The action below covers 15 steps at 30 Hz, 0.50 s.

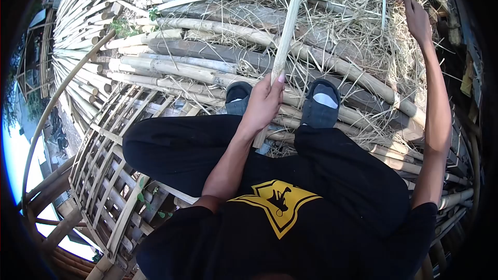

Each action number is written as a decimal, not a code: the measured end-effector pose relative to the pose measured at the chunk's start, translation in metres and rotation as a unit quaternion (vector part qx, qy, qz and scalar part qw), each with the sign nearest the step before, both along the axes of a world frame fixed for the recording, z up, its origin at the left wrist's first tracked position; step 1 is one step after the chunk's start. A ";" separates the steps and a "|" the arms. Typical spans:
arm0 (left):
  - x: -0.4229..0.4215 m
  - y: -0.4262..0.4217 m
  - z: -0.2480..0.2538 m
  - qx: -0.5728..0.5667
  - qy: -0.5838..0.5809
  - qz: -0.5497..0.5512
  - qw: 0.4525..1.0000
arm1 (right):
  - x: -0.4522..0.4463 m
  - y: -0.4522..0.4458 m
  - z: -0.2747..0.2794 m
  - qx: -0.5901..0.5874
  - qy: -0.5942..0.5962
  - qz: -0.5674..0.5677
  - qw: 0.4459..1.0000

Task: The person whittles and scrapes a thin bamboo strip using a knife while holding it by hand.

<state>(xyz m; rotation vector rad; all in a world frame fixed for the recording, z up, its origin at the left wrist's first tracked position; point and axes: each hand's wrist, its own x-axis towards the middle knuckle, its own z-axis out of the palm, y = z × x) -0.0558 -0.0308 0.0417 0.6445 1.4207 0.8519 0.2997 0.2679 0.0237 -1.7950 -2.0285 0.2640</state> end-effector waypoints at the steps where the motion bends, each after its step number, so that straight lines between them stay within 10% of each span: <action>1: 0.004 0.008 0.005 -0.027 -0.060 0.013 0.998 | -0.007 -0.006 0.003 0.002 -0.004 0.002 1.000; 7: 0.010 0.011 -0.001 -0.030 -0.042 -0.005 0.999 | -0.124 -0.129 0.005 -0.298 0.042 0.229 0.926; 15: 0.011 0.006 -0.006 -0.007 0.007 -0.025 1.000 | -0.159 -0.173 -0.011 -0.196 0.023 0.373 0.907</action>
